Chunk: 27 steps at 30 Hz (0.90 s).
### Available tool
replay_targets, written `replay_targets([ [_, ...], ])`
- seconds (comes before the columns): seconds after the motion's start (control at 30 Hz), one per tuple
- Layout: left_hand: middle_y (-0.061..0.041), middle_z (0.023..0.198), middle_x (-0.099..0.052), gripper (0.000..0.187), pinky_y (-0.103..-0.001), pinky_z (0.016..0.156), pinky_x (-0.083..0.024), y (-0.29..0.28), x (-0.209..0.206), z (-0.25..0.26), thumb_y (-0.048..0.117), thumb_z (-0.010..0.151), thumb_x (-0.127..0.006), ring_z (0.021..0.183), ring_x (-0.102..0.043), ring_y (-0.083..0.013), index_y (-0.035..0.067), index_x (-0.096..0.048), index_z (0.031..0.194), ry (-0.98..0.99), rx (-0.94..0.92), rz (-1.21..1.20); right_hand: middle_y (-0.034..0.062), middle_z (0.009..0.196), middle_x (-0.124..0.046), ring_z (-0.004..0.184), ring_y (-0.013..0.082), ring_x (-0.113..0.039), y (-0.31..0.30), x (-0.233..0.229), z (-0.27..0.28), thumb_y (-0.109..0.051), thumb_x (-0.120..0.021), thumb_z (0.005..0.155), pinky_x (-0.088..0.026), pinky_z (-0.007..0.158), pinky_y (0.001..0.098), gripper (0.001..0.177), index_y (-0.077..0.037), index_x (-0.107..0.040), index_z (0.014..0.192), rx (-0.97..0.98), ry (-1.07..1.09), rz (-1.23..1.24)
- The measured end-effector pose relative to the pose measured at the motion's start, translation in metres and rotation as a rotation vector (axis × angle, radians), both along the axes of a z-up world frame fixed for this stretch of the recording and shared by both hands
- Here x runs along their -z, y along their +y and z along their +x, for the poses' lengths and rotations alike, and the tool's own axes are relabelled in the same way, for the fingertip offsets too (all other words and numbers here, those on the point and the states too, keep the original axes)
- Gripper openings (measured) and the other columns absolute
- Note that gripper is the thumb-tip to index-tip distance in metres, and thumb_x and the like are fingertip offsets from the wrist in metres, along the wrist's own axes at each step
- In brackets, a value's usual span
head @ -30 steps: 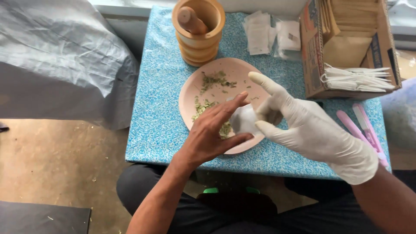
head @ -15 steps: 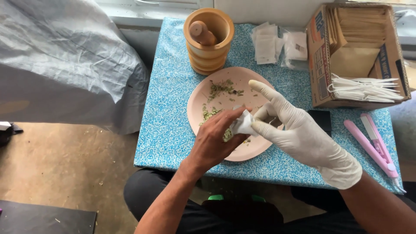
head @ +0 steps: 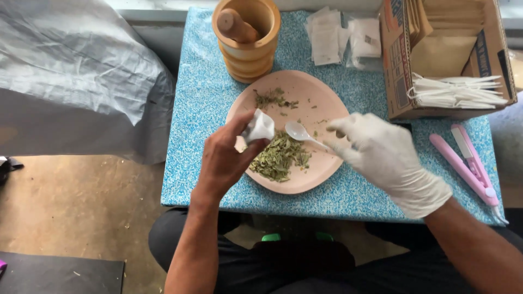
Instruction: Filling small tea bags with dried tea leaves using a spoon and sealing them with a heat sealer.
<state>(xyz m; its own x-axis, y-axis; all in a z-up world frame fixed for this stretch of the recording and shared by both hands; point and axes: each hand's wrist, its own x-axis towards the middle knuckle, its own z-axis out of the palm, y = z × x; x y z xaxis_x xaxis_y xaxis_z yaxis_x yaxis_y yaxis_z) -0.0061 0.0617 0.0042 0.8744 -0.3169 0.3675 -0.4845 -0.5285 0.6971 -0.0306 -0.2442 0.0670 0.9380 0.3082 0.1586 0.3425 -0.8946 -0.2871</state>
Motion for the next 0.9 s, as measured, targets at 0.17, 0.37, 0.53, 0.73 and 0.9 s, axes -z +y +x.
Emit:
replay_targets([
  [0.17,-0.019,0.098,-0.083,0.051,-0.055,0.086,-0.063,0.011,-0.025,0.002,0.028,0.092,-0.096,0.089,-0.082,-0.0394,0.008,-0.073,0.133,0.005,-0.149,-0.095,-0.0002,0.098,-0.076,0.093,0.0185,-0.077,-0.004,0.072,0.002,-0.064,-0.076,0.098,-0.067,0.076,0.0328,0.049,-0.025,-0.08,0.128,-0.041,-0.336,-0.401],
  [0.37,-0.021,0.094,-0.084,0.057,-0.049,0.083,-0.064,0.015,-0.022,0.003,0.031,0.089,-0.099,0.084,-0.083,-0.0355,0.009,-0.076,0.136,0.034,-0.127,-0.116,-0.0051,0.089,-0.07,0.088,0.0172,-0.073,0.001,0.089,0.011,-0.045,-0.073,0.106,-0.064,0.072,0.0321,0.017,-0.032,-0.076,0.116,-0.05,-0.241,-0.432],
  [0.53,-0.021,0.091,-0.084,0.056,-0.049,0.08,-0.064,0.018,-0.027,0.001,0.032,0.088,-0.1,0.081,-0.083,-0.035,0.007,-0.078,0.134,0.052,-0.11,-0.113,-0.0017,0.104,-0.071,0.098,0.0204,-0.075,-0.021,0.051,0.025,-0.035,-0.068,0.113,-0.066,0.078,0.0354,0.01,-0.035,-0.078,0.113,0.035,-0.156,-0.489],
  [0.73,-0.024,0.097,-0.084,0.057,-0.054,0.08,-0.063,0.017,-0.029,0.003,0.034,0.088,-0.1,0.087,-0.082,-0.0436,0.006,-0.077,0.132,0.008,-0.085,-0.062,0.0002,0.103,-0.069,0.091,0.0238,-0.077,-0.041,0.032,0.027,-0.022,-0.071,0.11,-0.063,0.073,0.0371,0.012,-0.03,-0.078,0.105,-0.068,-0.199,-0.632],
  [0.9,-0.026,0.1,-0.084,0.057,-0.056,0.081,-0.063,0.015,-0.028,0.002,0.032,0.087,-0.1,0.09,-0.083,-0.047,0.005,-0.077,0.132,-0.001,-0.061,-0.044,0.0014,0.096,-0.068,0.085,0.0242,-0.075,-0.014,0.049,0.025,-0.014,-0.074,0.102,-0.061,0.071,0.038,0.016,-0.028,-0.08,0.099,-0.141,-0.154,-0.574],
])
